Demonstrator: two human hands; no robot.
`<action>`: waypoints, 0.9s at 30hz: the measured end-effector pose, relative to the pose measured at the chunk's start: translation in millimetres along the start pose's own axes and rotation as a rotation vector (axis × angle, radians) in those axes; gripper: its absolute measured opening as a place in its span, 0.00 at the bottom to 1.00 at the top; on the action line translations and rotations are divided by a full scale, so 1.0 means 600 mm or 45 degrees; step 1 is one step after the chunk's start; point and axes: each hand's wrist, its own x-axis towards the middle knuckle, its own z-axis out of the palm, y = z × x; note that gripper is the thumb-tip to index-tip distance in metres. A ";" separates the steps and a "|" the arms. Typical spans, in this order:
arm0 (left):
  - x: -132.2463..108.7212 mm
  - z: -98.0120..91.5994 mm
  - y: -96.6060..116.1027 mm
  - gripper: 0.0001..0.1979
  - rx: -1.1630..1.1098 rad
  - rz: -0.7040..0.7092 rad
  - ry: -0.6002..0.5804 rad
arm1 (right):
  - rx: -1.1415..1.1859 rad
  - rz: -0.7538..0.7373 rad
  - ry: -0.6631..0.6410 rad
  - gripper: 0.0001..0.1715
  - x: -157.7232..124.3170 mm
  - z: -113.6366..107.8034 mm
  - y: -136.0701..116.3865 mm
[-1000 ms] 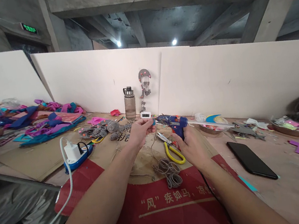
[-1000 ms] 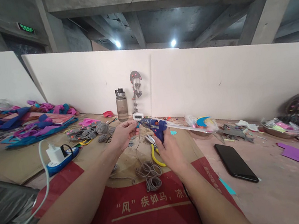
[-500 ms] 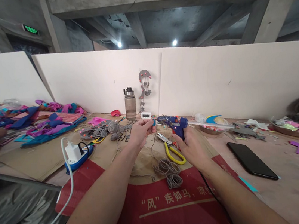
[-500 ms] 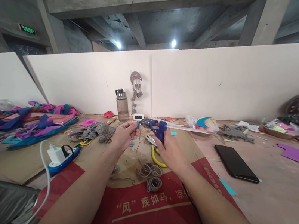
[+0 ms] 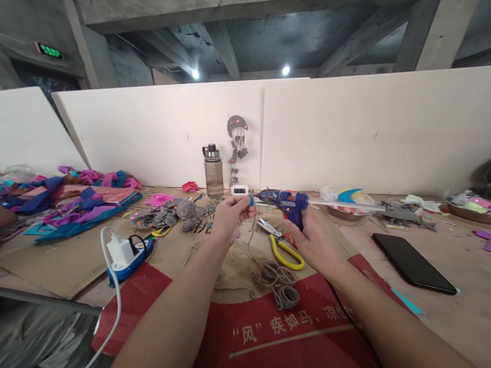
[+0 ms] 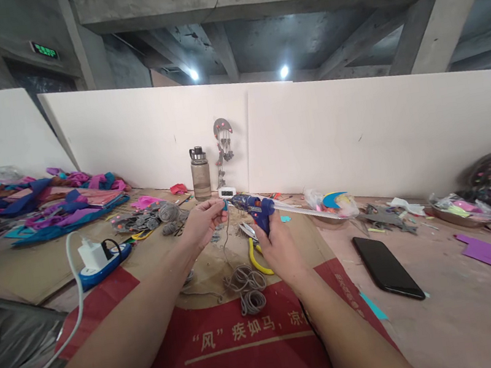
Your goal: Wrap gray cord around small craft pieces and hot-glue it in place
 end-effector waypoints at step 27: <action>-0.004 0.003 0.000 0.15 0.020 0.002 -0.039 | -0.032 0.028 -0.008 0.20 -0.001 0.001 0.000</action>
